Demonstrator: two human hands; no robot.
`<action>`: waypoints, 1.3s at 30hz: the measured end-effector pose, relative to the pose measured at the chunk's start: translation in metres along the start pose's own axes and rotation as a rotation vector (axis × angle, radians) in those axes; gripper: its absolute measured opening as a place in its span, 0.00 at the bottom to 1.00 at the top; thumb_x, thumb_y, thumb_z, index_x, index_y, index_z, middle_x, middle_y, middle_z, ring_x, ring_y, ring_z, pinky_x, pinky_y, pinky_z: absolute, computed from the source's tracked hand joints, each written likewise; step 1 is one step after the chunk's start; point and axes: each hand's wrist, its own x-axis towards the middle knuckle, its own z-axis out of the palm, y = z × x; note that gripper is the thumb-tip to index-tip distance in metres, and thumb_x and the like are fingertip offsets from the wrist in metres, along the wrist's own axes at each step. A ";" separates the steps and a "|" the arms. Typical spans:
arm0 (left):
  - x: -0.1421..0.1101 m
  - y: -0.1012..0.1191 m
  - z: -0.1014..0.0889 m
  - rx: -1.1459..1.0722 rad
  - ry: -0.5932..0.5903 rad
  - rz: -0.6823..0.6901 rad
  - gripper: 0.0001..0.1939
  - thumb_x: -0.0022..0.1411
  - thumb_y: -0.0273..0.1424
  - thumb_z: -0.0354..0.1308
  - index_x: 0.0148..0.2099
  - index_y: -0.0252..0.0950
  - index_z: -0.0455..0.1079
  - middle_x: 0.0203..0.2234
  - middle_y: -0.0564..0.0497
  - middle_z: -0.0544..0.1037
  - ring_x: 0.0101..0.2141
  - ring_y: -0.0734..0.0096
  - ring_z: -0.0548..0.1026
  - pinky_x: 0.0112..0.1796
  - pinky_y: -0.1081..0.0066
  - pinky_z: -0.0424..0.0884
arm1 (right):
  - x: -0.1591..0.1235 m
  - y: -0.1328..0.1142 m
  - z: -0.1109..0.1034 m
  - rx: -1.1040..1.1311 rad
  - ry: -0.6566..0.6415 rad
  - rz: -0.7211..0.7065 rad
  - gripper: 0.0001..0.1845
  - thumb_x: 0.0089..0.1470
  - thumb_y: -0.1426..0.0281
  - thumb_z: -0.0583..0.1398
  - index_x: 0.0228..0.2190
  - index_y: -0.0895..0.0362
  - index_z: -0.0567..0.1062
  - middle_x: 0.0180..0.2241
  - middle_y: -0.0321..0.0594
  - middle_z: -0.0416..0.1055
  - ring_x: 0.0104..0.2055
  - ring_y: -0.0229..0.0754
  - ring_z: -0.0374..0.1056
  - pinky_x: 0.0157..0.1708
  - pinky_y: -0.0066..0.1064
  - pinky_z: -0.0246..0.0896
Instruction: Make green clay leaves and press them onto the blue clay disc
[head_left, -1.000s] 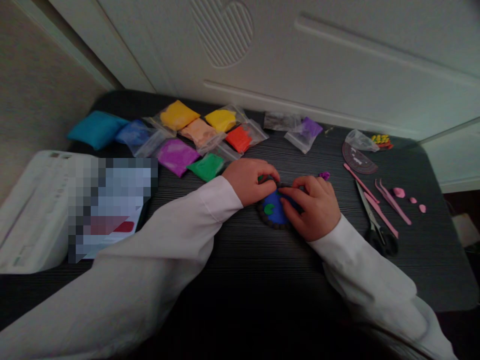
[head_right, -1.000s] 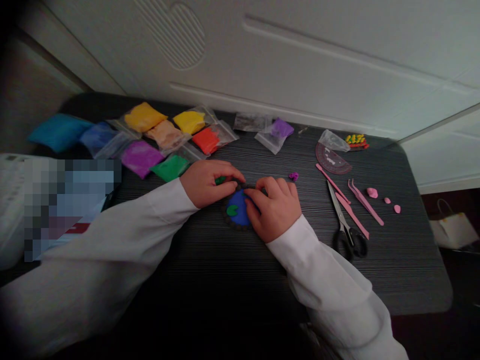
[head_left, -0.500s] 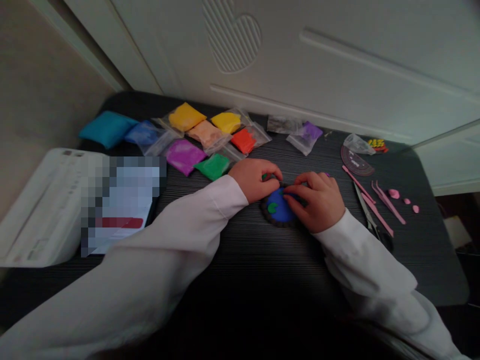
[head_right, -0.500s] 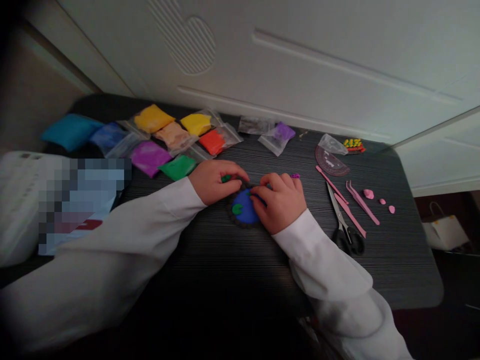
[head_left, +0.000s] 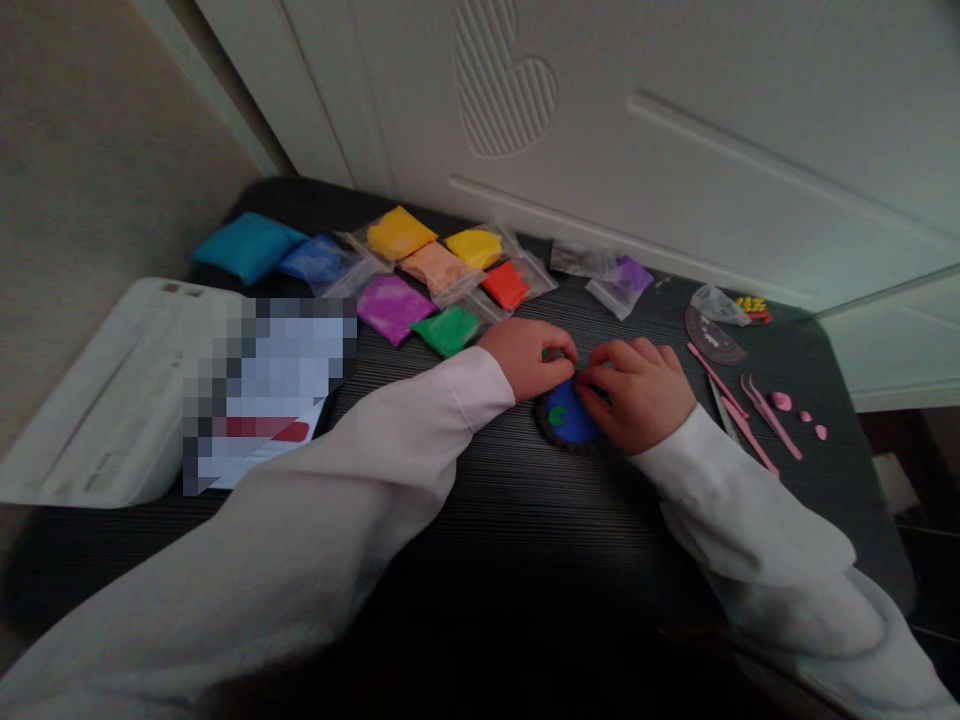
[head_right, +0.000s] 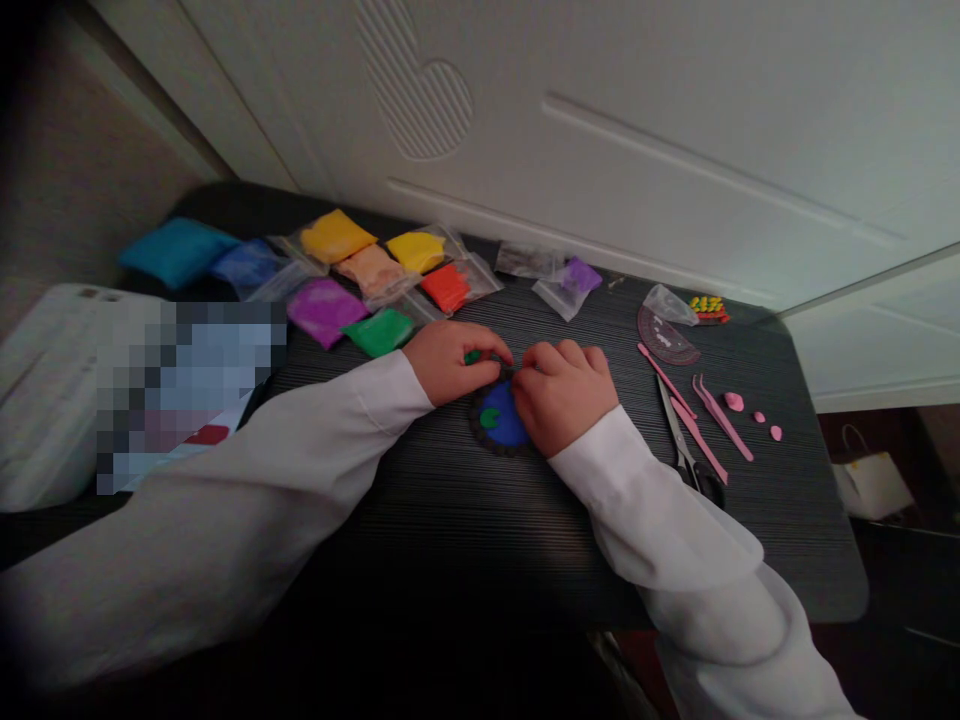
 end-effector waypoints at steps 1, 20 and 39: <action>0.000 0.000 0.000 0.002 0.002 0.000 0.13 0.48 0.32 0.49 0.33 0.37 0.73 0.24 0.54 0.74 0.29 0.72 0.71 0.31 0.74 0.65 | 0.001 -0.001 -0.001 -0.015 -0.012 -0.006 0.10 0.50 0.66 0.53 0.30 0.53 0.73 0.35 0.37 0.68 0.37 0.44 0.55 0.32 0.36 0.43; 0.000 0.001 0.000 -0.022 0.008 -0.042 0.12 0.47 0.32 0.50 0.33 0.38 0.73 0.22 0.55 0.73 0.27 0.72 0.69 0.30 0.73 0.64 | 0.001 0.012 0.005 0.172 0.045 -0.038 0.09 0.47 0.67 0.54 0.29 0.55 0.74 0.36 0.41 0.67 0.36 0.43 0.58 0.35 0.37 0.52; -0.010 0.000 -0.002 0.193 -0.107 0.293 0.13 0.49 0.34 0.48 0.29 0.40 0.74 0.20 0.52 0.71 0.27 0.70 0.69 0.31 0.70 0.63 | 0.005 0.011 0.007 0.125 0.040 -0.059 0.10 0.48 0.66 0.54 0.30 0.53 0.74 0.37 0.40 0.67 0.36 0.44 0.58 0.36 0.38 0.53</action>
